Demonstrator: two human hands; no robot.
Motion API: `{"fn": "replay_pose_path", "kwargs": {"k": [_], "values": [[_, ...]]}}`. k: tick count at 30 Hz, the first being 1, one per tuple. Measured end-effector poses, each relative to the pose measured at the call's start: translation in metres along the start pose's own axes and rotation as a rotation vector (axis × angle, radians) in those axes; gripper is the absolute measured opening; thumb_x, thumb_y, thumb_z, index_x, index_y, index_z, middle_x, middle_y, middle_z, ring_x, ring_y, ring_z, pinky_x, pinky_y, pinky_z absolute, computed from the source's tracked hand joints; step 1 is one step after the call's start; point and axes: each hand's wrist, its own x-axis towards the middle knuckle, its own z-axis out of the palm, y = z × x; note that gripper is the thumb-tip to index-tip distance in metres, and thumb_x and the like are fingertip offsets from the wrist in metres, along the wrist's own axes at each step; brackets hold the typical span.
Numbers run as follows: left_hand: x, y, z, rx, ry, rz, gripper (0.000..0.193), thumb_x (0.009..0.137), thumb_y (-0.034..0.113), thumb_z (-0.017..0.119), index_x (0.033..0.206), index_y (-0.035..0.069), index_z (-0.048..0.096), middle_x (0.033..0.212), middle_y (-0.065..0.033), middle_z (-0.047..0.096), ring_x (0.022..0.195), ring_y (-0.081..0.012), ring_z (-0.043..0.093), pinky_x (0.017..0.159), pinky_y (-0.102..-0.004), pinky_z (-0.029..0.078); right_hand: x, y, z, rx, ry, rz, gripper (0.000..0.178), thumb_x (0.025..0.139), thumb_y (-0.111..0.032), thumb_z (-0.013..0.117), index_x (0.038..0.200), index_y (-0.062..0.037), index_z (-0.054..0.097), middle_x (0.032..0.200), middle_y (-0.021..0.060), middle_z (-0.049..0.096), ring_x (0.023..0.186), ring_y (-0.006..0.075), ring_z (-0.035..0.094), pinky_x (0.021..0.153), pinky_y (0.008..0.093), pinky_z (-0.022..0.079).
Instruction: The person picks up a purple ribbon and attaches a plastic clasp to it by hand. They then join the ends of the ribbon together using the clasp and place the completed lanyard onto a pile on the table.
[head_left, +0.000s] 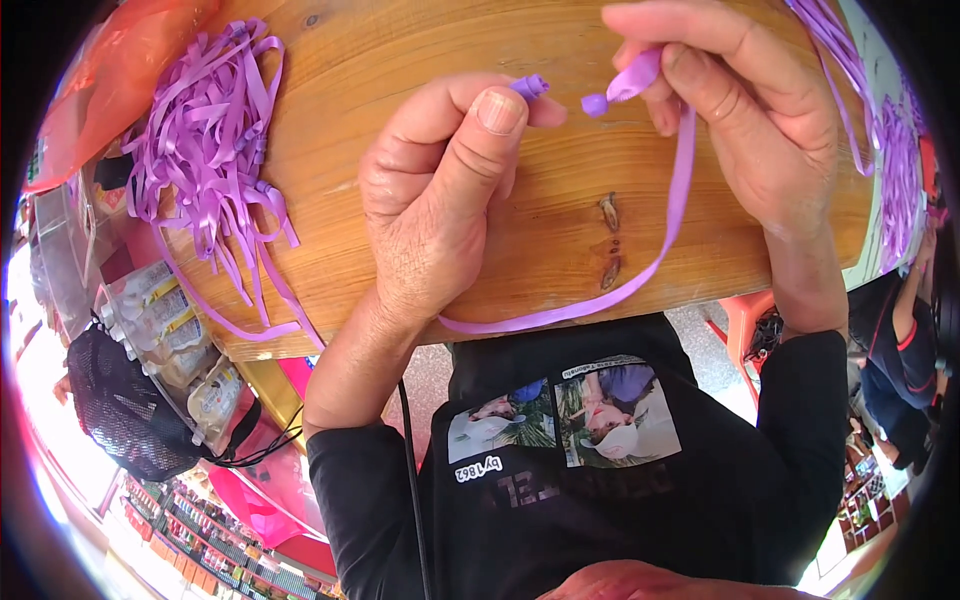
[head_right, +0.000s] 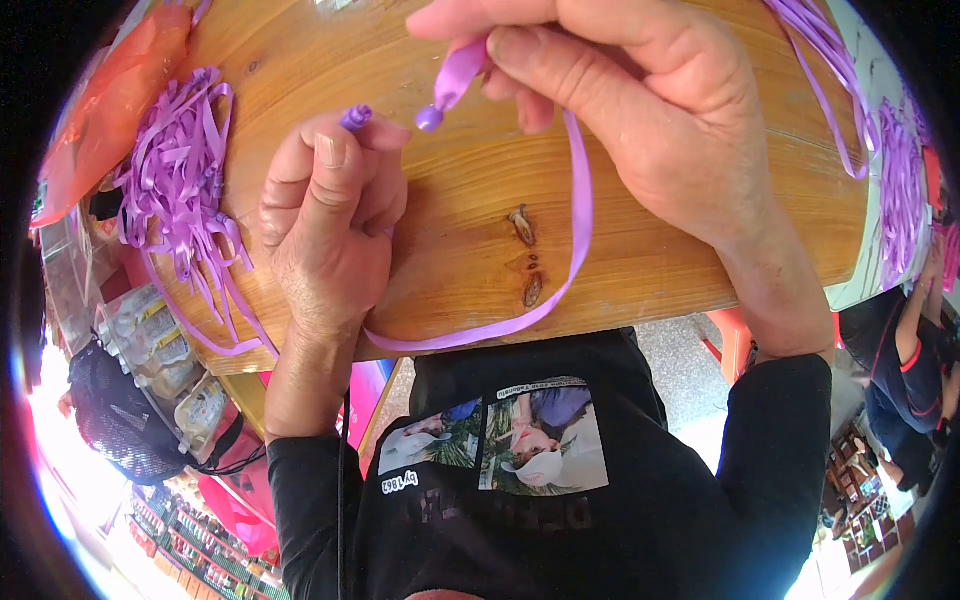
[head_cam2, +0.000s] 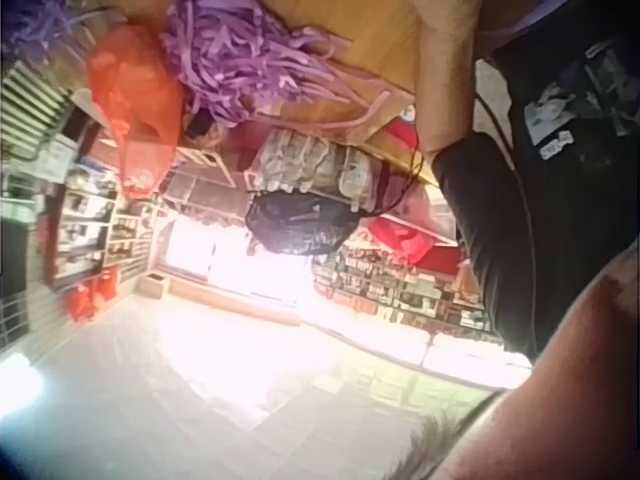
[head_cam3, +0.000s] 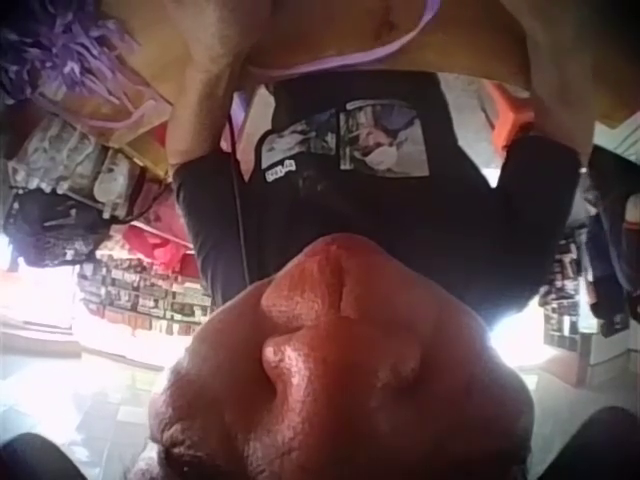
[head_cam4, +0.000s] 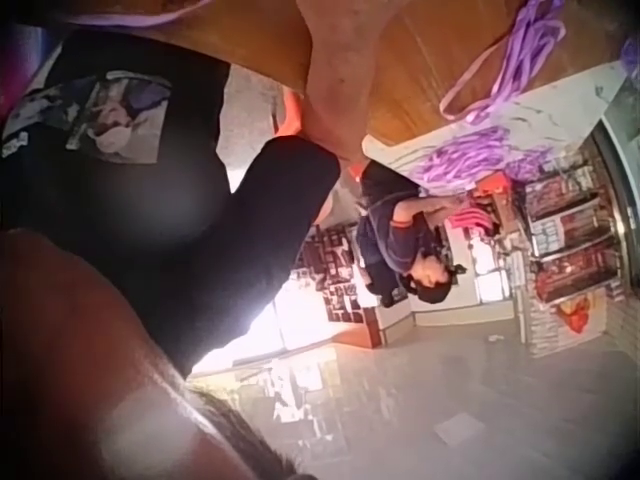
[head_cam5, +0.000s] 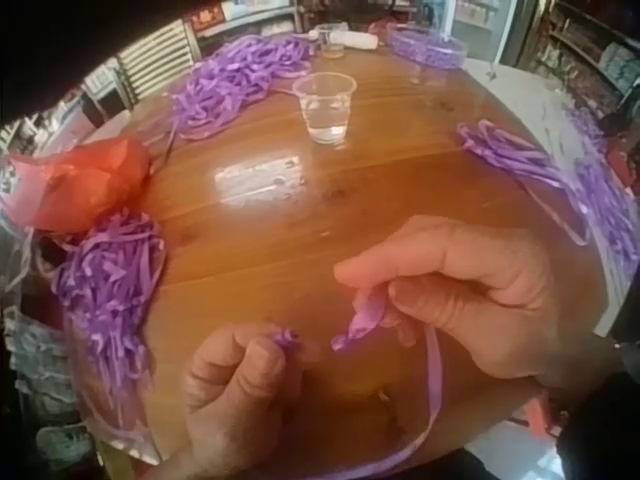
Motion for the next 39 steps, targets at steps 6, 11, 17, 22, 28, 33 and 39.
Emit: {"fn": "replay_pose_path", "kwargs": {"k": [6,11,17,22,28,33,39], "values": [[0.000,-0.006,-0.007,-0.147,-0.180,0.108,0.013,0.088,0.011,0.057,0.096,0.002,0.061,0.090,-0.0040,0.063,0.066,-0.0032,0.046,0.059,-0.0162,0.038,0.001,0.006,0.002,0.178,-0.018,-0.006,0.022,0.088,0.002,0.049,0.109,0.0030,0.057,0.095,0.0095,0.058,0.088,0.0149,0.057,0.078,0.0236,0.045],[0.006,-0.006,-0.005,0.116,-0.256,0.338,0.016,0.088,0.016,0.056,0.098,0.004,0.060,0.101,-0.0112,0.059,0.067,-0.0097,0.046,0.060,-0.0226,0.037,-0.006,-0.018,-0.004,0.159,0.049,0.050,0.022,0.084,0.003,0.055,0.107,0.0031,0.058,0.096,0.0101,0.058,0.088,0.0165,0.058,0.079,0.0246,0.045],[-0.009,-0.007,0.019,-0.129,-0.226,0.207,0.012,0.084,0.006,0.060,0.093,0.000,0.066,0.117,-0.0149,0.054,0.116,-0.0212,0.045,0.094,-0.0309,0.038,-0.004,0.021,0.026,0.265,0.253,-0.397,0.016,0.085,0.002,0.055,0.101,0.0037,0.054,0.090,0.0084,0.059,0.084,0.0140,0.058,0.075,0.0238,0.047],[-0.016,-0.003,0.034,-0.424,-0.151,0.196,0.013,0.084,0.005,0.059,0.095,0.001,0.066,0.115,-0.0152,0.056,0.114,-0.0209,0.047,0.095,-0.0327,0.038,-0.011,0.019,0.026,0.241,0.106,-0.497,0.018,0.085,0.007,0.052,0.102,0.0029,0.052,0.095,0.0089,0.059,0.090,0.0130,0.058,0.080,0.0234,0.047],[-0.018,0.006,0.032,-0.357,-0.082,0.320,0.013,0.084,0.005,0.059,0.095,0.001,0.066,0.111,-0.0143,0.058,0.104,-0.0190,0.054,0.092,-0.0305,0.041,-0.018,0.010,0.034,0.151,0.193,-0.339,0.015,0.079,0.003,0.062,0.093,0.0021,0.056,0.091,0.0075,0.062,0.081,0.0098,0.059,0.075,0.0212,0.047],[-0.027,0.018,0.020,-0.031,-0.059,0.485,0.013,0.084,0.003,0.059,0.095,-0.001,0.065,0.106,-0.0120,0.060,0.091,-0.0147,0.056,0.082,-0.0257,0.045,-0.014,-0.010,0.011,-0.426,0.179,-0.744,0.026,0.081,0.000,0.060,0.105,0.0056,0.056,0.105,0.0165,0.057,0.091,0.0196,0.058,0.080,0.0268,0.045],[-0.038,0.016,0.022,-0.145,-0.181,0.261,0.012,0.083,0.001,0.060,0.094,-0.001,0.065,0.096,-0.0089,0.061,0.084,-0.0115,0.056,0.073,-0.0226,0.045,-0.012,-0.006,0.023,-0.198,-0.054,-0.744,0.029,0.078,-0.005,0.064,0.105,0.0043,0.059,0.108,0.0189,0.056,0.094,0.0209,0.056,0.078,0.0275,0.046]]}}
